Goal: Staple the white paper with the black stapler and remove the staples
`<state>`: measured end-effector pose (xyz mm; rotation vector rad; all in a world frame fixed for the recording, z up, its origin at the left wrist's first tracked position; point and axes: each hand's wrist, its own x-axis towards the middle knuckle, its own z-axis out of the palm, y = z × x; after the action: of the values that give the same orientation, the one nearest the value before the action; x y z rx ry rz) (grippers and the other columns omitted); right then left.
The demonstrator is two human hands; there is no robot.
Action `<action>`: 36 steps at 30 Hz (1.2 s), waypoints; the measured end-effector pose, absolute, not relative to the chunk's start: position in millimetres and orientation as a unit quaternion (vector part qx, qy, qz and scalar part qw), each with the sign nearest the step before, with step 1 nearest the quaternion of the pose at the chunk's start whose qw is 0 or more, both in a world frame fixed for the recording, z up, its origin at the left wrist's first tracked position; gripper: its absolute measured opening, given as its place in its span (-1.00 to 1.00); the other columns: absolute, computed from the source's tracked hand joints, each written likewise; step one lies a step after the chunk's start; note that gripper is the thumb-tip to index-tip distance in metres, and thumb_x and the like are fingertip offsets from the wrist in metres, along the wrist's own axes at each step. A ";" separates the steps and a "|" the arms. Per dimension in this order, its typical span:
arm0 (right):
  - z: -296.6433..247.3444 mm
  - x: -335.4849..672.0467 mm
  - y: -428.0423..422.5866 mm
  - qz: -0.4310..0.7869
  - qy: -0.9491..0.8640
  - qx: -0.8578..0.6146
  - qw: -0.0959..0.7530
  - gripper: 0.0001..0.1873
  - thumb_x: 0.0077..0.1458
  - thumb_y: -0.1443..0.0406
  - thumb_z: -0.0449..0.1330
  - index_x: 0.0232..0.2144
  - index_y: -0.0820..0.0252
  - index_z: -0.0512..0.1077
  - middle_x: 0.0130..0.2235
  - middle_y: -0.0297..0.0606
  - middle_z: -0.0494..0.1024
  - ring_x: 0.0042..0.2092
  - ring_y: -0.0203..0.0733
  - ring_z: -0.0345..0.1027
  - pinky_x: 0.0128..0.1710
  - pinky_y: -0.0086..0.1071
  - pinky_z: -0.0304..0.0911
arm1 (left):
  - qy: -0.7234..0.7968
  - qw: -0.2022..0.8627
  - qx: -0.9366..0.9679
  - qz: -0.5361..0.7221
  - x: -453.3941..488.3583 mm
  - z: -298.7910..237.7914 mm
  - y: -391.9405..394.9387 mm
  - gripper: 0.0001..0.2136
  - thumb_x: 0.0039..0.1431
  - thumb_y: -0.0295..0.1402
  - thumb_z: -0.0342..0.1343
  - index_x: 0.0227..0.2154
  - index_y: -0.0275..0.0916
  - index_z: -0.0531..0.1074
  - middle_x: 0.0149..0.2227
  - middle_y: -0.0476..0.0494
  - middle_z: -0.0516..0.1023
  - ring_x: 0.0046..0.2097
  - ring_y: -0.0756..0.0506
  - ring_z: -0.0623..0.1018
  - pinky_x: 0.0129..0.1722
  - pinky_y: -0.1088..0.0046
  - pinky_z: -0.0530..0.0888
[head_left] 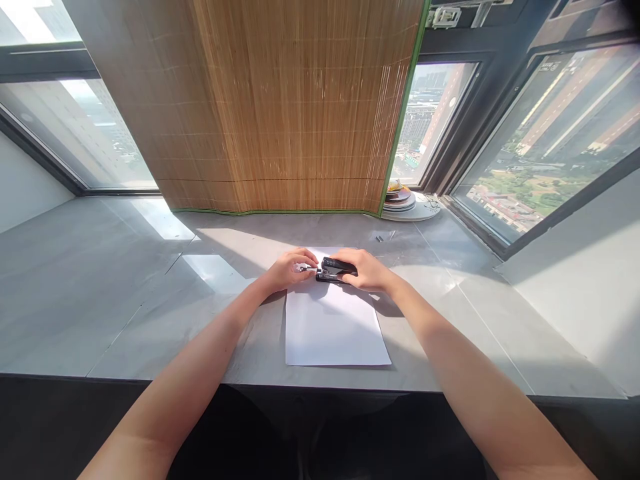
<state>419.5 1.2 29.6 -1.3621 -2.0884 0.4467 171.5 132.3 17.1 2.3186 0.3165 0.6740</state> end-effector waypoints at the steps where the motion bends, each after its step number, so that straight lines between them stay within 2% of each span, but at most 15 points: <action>1: 29.8 419.4 1.1 0.168 -0.787 -0.513 0.299 -0.60 0.11 0.42 0.27 0.00 0.05 0.58 -0.09 -0.22 0.63 -0.10 -0.03 0.47 -0.07 -0.19 0.32 | 0.122 0.347 0.893 0.259 171.4 17.3 132.4 -0.91 0.24 -0.32 0.27 -0.26 -0.12 0.67 -0.12 -0.14 0.67 -0.04 -0.14 0.62 -0.05 0.28 0.58; 10: 28.7 420.7 1.3 0.173 -0.788 -0.507 0.305 -0.58 0.12 0.42 0.26 0.04 0.06 0.57 -0.11 -0.23 0.63 -0.11 -0.04 0.46 -0.09 -0.20 0.31 | 0.141 0.344 0.897 0.237 166.6 22.9 133.9 -0.90 0.23 -0.28 0.30 -0.27 -0.10 0.70 -0.12 -0.14 0.68 -0.08 -0.15 0.64 -0.20 0.34 0.57; 21: 27.6 421.8 2.8 0.189 -0.787 -0.497 0.313 -0.64 0.12 0.41 0.26 -0.03 0.09 0.59 -0.14 -0.22 0.63 -0.14 -0.05 0.45 -0.11 -0.18 0.33 | 0.177 0.357 0.890 0.221 151.4 27.6 142.4 -0.88 0.17 -0.21 0.38 -0.27 -0.07 0.73 -0.13 -0.15 0.69 -0.14 -0.14 0.63 -0.19 0.31 0.56; 29: 26.7 422.9 2.8 0.197 -0.782 -0.504 0.309 -0.63 0.11 0.42 0.26 -0.02 0.07 0.59 -0.10 -0.23 0.64 -0.11 -0.04 0.47 -0.06 -0.18 0.34 | 0.180 0.365 0.883 0.234 139.5 29.9 148.8 -0.84 0.12 -0.16 0.42 -0.30 -0.08 0.74 -0.14 -0.17 0.69 -0.07 -0.19 0.63 -0.04 0.24 0.57; 36: 26.9 422.9 2.6 0.203 -0.783 -0.493 0.320 -0.61 0.12 0.43 0.26 0.00 0.10 0.60 -0.10 -0.24 0.64 -0.10 -0.07 0.47 -0.06 -0.22 0.32 | 0.171 0.366 0.880 0.250 139.4 24.6 153.6 -0.92 0.15 -0.24 0.39 -0.37 -0.09 0.72 -0.18 -0.15 0.71 -0.06 -0.19 0.61 -0.08 0.25 0.52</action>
<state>422.9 2.6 26.9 -1.2954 -2.0595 0.5329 139.4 153.6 24.6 2.2616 0.4399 0.6414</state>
